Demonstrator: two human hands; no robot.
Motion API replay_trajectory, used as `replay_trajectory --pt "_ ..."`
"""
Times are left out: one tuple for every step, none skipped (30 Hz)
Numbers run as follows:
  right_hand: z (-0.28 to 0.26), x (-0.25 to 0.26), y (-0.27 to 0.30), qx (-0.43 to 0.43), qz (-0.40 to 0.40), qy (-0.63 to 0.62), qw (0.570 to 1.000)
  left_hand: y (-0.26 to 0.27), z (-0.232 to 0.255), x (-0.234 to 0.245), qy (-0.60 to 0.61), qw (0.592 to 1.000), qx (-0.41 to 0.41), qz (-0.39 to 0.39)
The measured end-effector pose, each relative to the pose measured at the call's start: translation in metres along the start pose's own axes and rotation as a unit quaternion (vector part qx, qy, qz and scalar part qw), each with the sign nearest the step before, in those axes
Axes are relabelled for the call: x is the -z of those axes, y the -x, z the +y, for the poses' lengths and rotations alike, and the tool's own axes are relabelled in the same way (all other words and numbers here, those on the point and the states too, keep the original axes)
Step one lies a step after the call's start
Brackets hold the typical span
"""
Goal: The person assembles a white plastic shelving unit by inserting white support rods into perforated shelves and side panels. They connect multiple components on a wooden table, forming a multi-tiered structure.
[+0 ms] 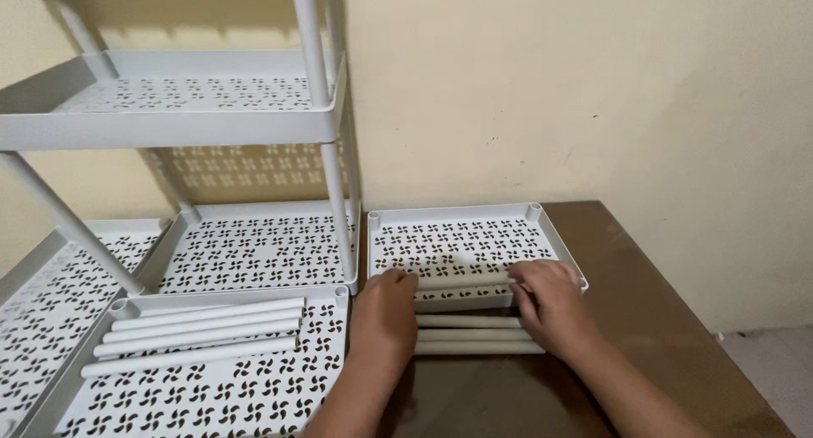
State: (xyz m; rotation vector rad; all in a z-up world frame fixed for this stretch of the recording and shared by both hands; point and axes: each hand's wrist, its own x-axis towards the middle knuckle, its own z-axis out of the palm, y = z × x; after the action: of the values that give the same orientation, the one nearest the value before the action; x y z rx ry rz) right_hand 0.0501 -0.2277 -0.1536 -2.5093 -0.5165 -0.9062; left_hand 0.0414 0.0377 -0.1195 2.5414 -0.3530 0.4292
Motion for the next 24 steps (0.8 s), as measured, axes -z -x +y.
replay_trajectory --pt "0.002 0.000 0.002 0.004 -0.002 -0.012 1.000 0.000 0.000 -0.003 -0.010 1.000 0.002 -0.001" --pt "0.004 -0.001 0.004 0.001 -0.008 -0.020 1.000 0.000 -0.001 -0.005 -0.020 1.000 0.005 -0.001" --pt "0.007 -0.003 0.004 -0.001 -0.015 -0.028 0.999 0.000 -0.002 -0.008 -0.030 1.000 0.008 -0.001" --pt "0.010 -0.004 0.005 -0.003 -0.022 -0.036 0.999 0.002 -0.002 -0.010 -0.037 0.999 0.022 -0.020" --pt "0.013 -0.005 0.003 0.014 -0.036 -0.039 0.998 0.001 -0.002 -0.012 -0.044 0.998 0.033 -0.035" --pt "0.016 -0.005 0.002 0.032 -0.051 -0.041 0.997 0.000 -0.002 -0.013 -0.051 0.997 0.043 -0.049" --pt "0.017 -0.005 0.004 0.046 -0.066 -0.045 0.996 0.003 -0.002 -0.014 -0.052 0.998 0.031 -0.029" --pt "0.017 -0.005 0.007 0.042 -0.077 -0.058 0.994 0.005 -0.003 -0.016 -0.052 0.998 0.018 -0.009" --pt "0.017 -0.005 0.007 0.040 -0.086 -0.070 0.993 0.005 -0.003 -0.016 -0.052 0.999 0.005 0.013" --pt "0.016 -0.004 0.007 0.038 -0.094 -0.082 0.991 0.004 -0.003 -0.016 -0.056 0.998 0.021 -0.010" --pt "0.014 -0.003 0.007 0.029 -0.102 -0.085 0.991 0.003 -0.002 -0.017 -0.060 0.997 0.038 -0.034" --pt "0.012 -0.001 0.007 0.019 -0.109 -0.087 0.990 0.003 -0.002 -0.017 -0.064 0.995 0.054 -0.058" --pt "0.010 0.001 0.006 0.009 -0.117 -0.089 0.989 0.003 -0.002 -0.017 -0.063 0.995 0.050 -0.053" --pt "0.009 0.002 0.005 0.015 -0.109 -0.095 0.989 0.003 -0.002 -0.018 -0.063 0.996 0.046 -0.048" --pt "0.007 0.004 0.003 0.021 -0.103 -0.102 0.989 0.004 -0.002 -0.019 -0.062 0.996 0.043 -0.045" --pt "0.005 0.006 0.002 0.026 -0.098 -0.108 0.989 0.006 -0.002 -0.020 -0.064 0.996 0.041 -0.044" --pt "0.002 0.008 0.001 0.026 -0.071 -0.075 0.994 0.005 -0.001 -0.020 -0.067 0.996 0.040 -0.041" --pt "-0.001 0.011 0.001 0.026 -0.045 -0.042 0.998 0.005 -0.001 -0.021 -0.070 0.996 0.038 -0.038" --pt "-0.004 0.013 0.000 0.026 -0.018 -0.010 0.999 0.005 -0.001 -0.021 -0.078 0.995 0.044 -0.035" --pt "-0.006 0.014 -0.002 0.003 -0.031 0.004 1.000 0.005 -0.001 -0.022 -0.087 0.994 0.050 -0.031" --pt "-0.007 0.016 -0.003 -0.023 -0.043 0.017 0.999 0.005 -0.001 -0.023 -0.096 0.993 0.054 -0.030" --pt "-0.009 0.017 -0.003 -0.049 -0.055 0.031 0.997 0.005 -0.002 -0.023 -0.096 0.994 0.052 -0.024" --pt "-0.009 0.018 -0.003 -0.056 -0.066 0.023 0.996 0.005 -0.002 -0.023 -0.096 0.994 0.050 -0.019" --pt "-0.010 0.018 -0.004 -0.063 -0.078 0.016 0.995 0.005 -0.003 -0.024 -0.095 0.994 0.047 -0.014"
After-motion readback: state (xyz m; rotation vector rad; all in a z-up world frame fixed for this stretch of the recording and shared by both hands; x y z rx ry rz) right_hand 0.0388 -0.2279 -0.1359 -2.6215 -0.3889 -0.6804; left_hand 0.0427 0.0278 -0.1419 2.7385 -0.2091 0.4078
